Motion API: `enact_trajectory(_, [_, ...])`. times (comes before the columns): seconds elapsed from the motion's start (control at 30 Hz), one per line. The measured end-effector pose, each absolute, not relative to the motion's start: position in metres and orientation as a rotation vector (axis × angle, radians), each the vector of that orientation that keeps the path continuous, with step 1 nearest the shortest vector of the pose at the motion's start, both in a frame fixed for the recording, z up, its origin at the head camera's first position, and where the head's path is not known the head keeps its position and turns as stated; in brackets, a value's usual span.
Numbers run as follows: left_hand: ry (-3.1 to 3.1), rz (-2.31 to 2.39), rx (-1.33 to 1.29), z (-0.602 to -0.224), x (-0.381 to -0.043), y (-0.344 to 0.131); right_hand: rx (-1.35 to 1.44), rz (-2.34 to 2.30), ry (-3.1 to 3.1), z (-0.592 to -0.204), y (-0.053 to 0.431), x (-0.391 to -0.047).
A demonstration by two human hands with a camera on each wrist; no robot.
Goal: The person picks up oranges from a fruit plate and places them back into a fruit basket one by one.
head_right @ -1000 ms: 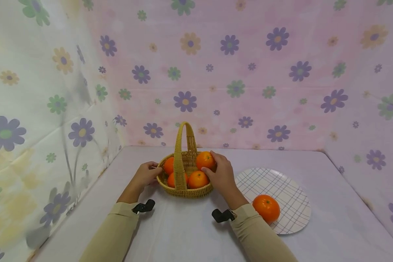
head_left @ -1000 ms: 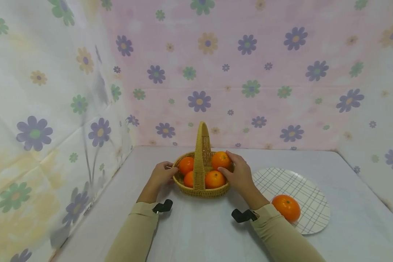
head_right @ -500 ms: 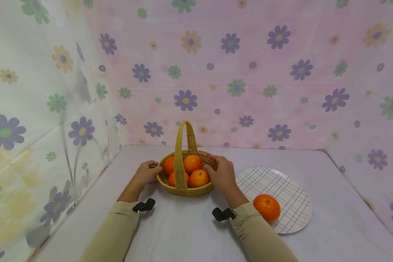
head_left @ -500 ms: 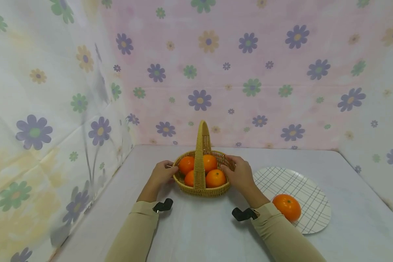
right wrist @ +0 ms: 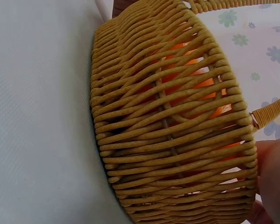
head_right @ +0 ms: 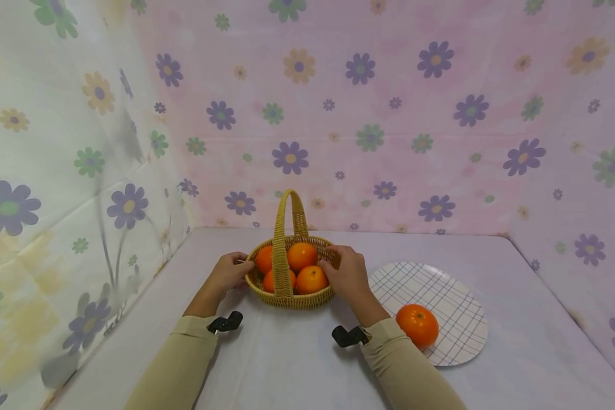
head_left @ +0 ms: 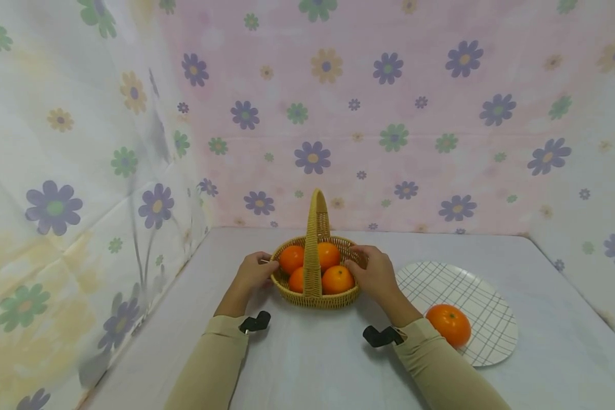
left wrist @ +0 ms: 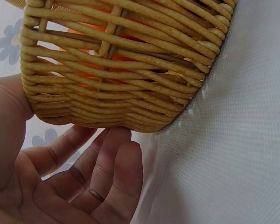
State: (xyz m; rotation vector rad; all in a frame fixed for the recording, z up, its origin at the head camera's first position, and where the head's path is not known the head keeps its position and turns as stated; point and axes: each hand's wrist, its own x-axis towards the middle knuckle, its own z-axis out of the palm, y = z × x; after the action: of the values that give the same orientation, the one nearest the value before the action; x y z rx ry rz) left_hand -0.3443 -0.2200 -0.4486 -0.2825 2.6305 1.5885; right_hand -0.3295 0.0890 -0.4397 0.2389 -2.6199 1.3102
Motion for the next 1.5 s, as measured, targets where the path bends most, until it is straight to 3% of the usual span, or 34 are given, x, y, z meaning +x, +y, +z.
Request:
enact_trajectory(0.4, [2.619, 1.630, -0.265, -0.451, -0.343, -0.220, 0.286, 1.286, -2.631, -0.426, 0.096, -0.321])
enact_trajectory(0.93, [2.631, 1.609, -0.268, -0.448, -0.341, -0.218, 0.482, 0.980, -2.643, -0.384, 0.117, -0.281])
enact_trajectory(1.5, [2.642, 1.606, -0.260, -0.448, -0.342, -0.218, 0.500, 0.857, -2.668, -0.394, 0.162, -0.248])
